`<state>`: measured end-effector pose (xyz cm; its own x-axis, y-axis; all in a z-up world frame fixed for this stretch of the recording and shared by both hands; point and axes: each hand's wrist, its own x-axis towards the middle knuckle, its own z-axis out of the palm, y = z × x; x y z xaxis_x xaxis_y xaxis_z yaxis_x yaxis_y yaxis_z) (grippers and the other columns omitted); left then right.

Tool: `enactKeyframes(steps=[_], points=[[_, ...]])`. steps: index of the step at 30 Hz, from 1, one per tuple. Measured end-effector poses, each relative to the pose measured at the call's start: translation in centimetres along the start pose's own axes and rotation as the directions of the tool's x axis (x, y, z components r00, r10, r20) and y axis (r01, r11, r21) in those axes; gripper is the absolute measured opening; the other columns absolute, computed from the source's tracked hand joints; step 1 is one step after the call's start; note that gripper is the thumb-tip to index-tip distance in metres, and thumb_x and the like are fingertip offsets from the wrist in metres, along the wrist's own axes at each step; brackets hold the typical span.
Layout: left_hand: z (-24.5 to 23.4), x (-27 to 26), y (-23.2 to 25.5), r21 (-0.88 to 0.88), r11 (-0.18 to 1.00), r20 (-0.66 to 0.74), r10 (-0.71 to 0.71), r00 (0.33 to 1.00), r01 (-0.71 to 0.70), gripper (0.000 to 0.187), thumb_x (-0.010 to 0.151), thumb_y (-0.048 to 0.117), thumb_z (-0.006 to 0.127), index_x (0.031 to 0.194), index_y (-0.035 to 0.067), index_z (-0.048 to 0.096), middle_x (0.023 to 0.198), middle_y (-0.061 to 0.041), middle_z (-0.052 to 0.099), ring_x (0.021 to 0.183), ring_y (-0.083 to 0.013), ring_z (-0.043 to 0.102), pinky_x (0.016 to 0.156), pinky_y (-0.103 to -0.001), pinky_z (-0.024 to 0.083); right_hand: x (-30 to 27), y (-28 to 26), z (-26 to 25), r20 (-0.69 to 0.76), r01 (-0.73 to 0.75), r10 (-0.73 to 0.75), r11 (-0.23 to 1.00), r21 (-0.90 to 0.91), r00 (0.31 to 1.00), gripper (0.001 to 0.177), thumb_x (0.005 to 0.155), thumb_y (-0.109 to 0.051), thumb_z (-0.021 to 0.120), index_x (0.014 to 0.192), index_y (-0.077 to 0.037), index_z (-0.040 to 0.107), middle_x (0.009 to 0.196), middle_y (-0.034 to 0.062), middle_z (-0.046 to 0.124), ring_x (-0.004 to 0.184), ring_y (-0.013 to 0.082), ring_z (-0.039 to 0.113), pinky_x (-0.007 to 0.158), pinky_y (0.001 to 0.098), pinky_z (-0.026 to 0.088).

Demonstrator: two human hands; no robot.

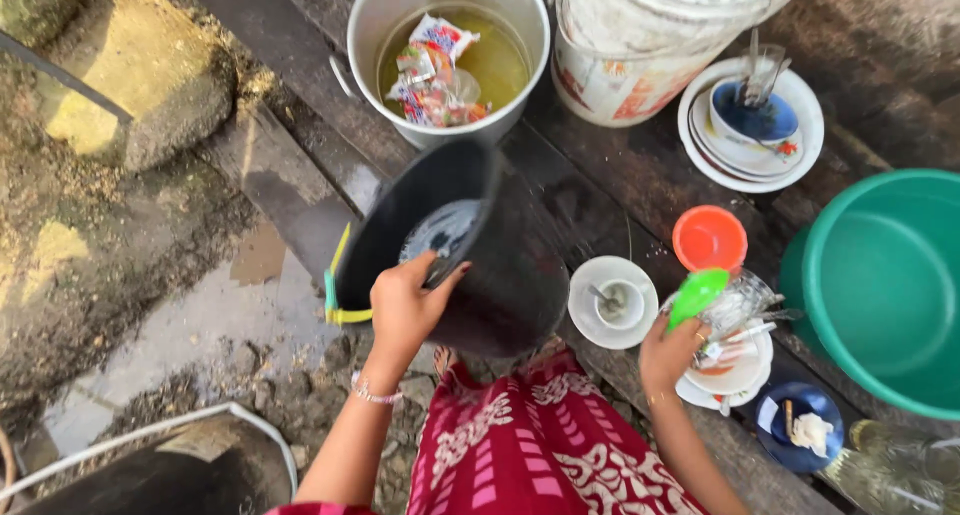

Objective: Washing and rinsing a variety of plates, bowls, and utensils at an outdoor washing station.

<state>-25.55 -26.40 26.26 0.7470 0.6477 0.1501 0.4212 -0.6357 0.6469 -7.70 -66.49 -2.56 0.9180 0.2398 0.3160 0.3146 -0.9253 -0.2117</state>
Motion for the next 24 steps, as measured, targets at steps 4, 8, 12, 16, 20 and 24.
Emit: enactKeyframes(steps=[4, 8, 12, 16, 20, 24], points=[[-0.9, 0.0, -2.0, -0.023, 0.971, -0.024, -0.236, 0.971, 0.236, 0.050, 0.082, 0.044, 0.084, 0.072, 0.001, 0.060, 0.058, -0.021, 0.051, 0.054, -0.0432, 0.049, 0.047, -0.044, 0.041, 1.1, -12.1, -6.9, 0.235, -0.185, 0.056, 0.799, 0.572, 0.970, 0.027, 0.109, -0.026, 0.057, 0.112, 0.000, 0.063, 0.094, 0.0142, 0.064, 0.085, 0.0288, 0.059, 0.083, 0.0445, 0.048], [-2.7, 0.7, -4.0, -0.047, 0.958, -0.046, -0.284, 0.958, 0.282, 0.050, 0.082, 0.046, 0.082, 0.073, 0.001, 0.062, 0.058, -0.020, 0.052, 0.055, -0.0436, 0.051, 0.049, -0.045, 0.042, -1.0, -22.6, -6.3, 0.693, -0.647, 0.095, 0.466, 0.604, 0.715, 0.044, 0.104, -0.033, 0.051, 0.138, -0.006, 0.055, 0.098, 0.0040, 0.063, 0.065, 0.0184, 0.054, 0.055, 0.0356, 0.047], [-5.3, 2.5, -8.2, -0.079, 0.977, -0.086, -0.206, 0.975, 0.200, 0.046, 0.083, 0.045, 0.081, 0.076, 0.002, 0.066, 0.062, -0.020, 0.056, 0.060, -0.0425, 0.056, 0.050, -0.045, 0.043, -3.5, -25.8, -0.8, 0.875, -0.848, 0.092, 0.313, 0.428, 0.476, 0.046, 0.102, -0.031, 0.051, 0.142, -0.009, 0.047, 0.105, 0.0032, 0.060, 0.071, 0.0134, 0.060, 0.061, 0.0390, 0.065], [-8.8, 4.5, -15.3, -0.125, 0.973, -0.125, -0.207, 0.970, 0.191, 0.043, 0.084, 0.043, 0.081, 0.081, 0.002, 0.068, 0.065, -0.022, 0.058, 0.055, -0.0383, 0.053, 0.051, -0.043, 0.044, -1.4, -30.8, 1.6, 0.851, -0.738, -0.111, 0.450, 0.503, 0.513, 0.043, 0.103, -0.028, 0.054, 0.141, -0.009, 0.050, 0.093, 0.0135, 0.057, 0.067, 0.0171, 0.060, 0.062, 0.0414, 0.067], [-9.9, 7.1, -24.7, -0.218, 0.960, -0.146, -0.209, 0.967, 0.175, 0.047, 0.083, 0.043, 0.081, 0.079, -0.001, 0.067, 0.063, -0.022, 0.056, 0.049, -0.0215, 0.047, 0.053, -0.039, 0.044, 0.5, -36.7, 3.6, 0.873, -0.758, -0.264, 0.434, 0.487, 0.410, 0.036, 0.101, -0.031, 0.053, 0.129, -0.008, 0.048, 0.090, 0.0084, 0.066, 0.066, 0.0203, 0.070, 0.061, 0.0395, 0.065], [-9.5, 10.0, -34.0, -0.208, 0.963, -0.241, -0.219, 0.945, 0.170, 0.061, 0.084, 0.047, 0.084, 0.068, -0.005, 0.057, 0.058, -0.019, 0.045, 0.055, -0.0130, 0.036, 0.052, -0.039, 0.041, 2.6, -42.0, 6.7, 0.870, -0.700, -0.202, 0.526, 0.484, 0.450, 0.034, 0.104, -0.032, 0.060, 0.119, -0.004, 0.049, 0.078, 0.0125, 0.058, 0.058, 0.0235, 0.063, 0.056, 0.0417, 0.063]])
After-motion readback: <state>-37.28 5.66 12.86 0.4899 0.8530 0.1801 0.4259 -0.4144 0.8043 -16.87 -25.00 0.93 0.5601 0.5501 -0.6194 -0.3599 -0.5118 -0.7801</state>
